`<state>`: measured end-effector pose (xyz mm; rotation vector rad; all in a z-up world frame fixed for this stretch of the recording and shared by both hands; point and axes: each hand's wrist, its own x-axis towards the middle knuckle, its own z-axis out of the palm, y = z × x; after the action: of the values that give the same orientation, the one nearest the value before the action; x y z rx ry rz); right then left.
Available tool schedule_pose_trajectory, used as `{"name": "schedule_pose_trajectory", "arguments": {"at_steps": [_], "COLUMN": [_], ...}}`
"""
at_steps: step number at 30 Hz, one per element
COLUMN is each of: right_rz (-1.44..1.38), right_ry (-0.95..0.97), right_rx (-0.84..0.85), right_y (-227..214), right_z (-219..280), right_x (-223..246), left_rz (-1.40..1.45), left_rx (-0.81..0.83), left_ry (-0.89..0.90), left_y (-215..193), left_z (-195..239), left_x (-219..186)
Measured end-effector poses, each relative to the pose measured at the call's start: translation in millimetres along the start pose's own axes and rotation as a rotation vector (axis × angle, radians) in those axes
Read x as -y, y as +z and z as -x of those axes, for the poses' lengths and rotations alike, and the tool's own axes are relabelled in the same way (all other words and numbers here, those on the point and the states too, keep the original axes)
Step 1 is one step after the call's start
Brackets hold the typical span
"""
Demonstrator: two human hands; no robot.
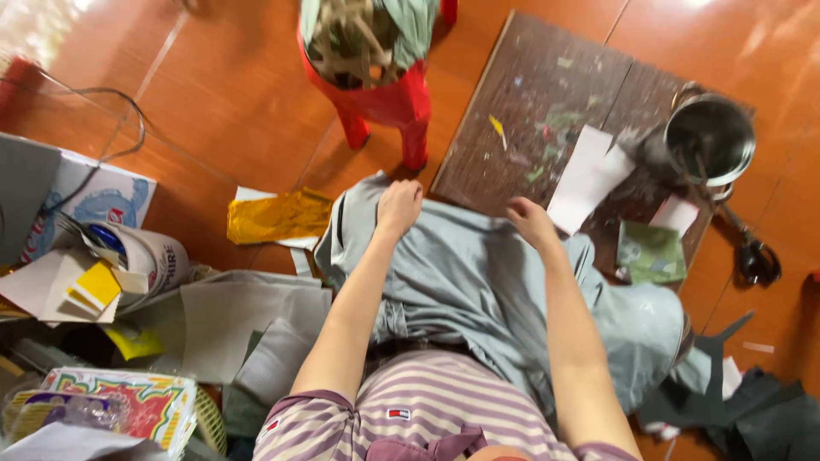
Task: Applying red paper and glue to a bamboo frame to create a horse-shaped lantern.
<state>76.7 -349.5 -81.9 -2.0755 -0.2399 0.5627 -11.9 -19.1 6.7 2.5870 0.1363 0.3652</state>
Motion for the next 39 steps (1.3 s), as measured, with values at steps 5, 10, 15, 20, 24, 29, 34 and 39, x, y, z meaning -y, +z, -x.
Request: {"name": "schedule_pose_trajectory", "arguments": {"at_steps": [5,10,15,20,24,29,34,39], "right_rz": [0.542,0.584,0.607,0.596,0.543,0.499,0.443,0.465], "right_ry": [-0.169,0.172,0.223,0.230,0.160,0.141,0.072,-0.086], "right_rx": [-0.381,-0.374,-0.395,-0.465,-0.547,-0.595,-0.660,-0.755], "right_y": [-68.4,-66.6,-51.9,-54.1,-55.4,-59.0,-67.0,-74.8], "right_z": [24.1,35.3,37.5,32.7,26.9,30.8,27.8,33.0], "right_x": [-21.9,-33.0,-18.5,-40.0,-67.1,-52.6,-49.2,-14.4], "left_rz": [-0.059,-0.078,-0.081,-0.080,-0.087,-0.065,-0.075,-0.029], "left_rx": [0.085,0.081,0.097,0.095,0.093,0.098,0.091,0.124], "left_ry": [-0.048,-0.043,-0.051,-0.037,-0.034,-0.046,-0.037,-0.094], "left_y": [4.7,6.4,8.0,5.8,3.5,2.3,1.4,-4.3], "left_z": [-0.8,-6.2,-2.9,-2.9,-1.0,0.0,1.6,-4.5], "left_x": [3.5,3.5,3.6,3.7,-0.5,-0.6,-0.4,-8.8]}}
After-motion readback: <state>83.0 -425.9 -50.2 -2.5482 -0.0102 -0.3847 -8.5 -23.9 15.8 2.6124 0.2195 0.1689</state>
